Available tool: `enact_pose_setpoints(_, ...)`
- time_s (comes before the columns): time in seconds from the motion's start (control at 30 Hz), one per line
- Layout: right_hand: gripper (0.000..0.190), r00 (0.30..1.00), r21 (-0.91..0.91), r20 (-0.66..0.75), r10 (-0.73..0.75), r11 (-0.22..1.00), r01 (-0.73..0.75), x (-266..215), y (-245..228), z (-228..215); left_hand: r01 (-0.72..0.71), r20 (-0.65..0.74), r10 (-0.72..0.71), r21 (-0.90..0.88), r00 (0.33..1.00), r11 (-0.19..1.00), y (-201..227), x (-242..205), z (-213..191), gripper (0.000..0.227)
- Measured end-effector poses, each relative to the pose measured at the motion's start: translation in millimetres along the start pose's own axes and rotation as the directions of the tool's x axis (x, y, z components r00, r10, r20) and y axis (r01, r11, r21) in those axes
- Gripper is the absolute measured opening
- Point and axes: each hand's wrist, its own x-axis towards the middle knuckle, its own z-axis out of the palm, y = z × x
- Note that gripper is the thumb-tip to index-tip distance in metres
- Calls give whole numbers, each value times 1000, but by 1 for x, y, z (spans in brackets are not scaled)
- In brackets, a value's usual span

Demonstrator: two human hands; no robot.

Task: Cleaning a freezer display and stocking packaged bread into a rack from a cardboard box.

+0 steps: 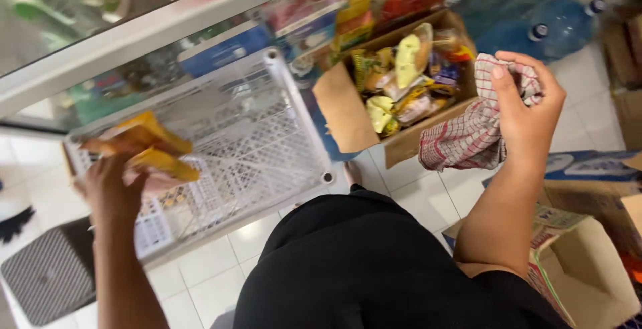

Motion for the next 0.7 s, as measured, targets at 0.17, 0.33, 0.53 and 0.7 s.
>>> enact_pose_setpoints(0.17, 18, 996, -44, -70, 51, 998, -54, 11, 9, -22, 149, 56, -147, -32, 988, 988, 23, 10, -18, 41)
enact_pose_setpoints(0.33, 32, 994, -457, 60, 89, 888, -52, 48, 102, -25, 97, -51, -88, 208, 995, 973, 48, 11, -28, 94)
enact_pose_setpoints(0.53, 88, 962, -627, 138, 234, 773, -97, 77, 118, 119, 63, -161, -68, -35, 985, 997, 131, 6, -60, 102)
enact_pose_setpoints(0.7, 63, 969, -627, 229, 92, 775, 75, 84, 205, 133, -120, -240, 23, -400, 971, 909, 227, 18, -45, 93)
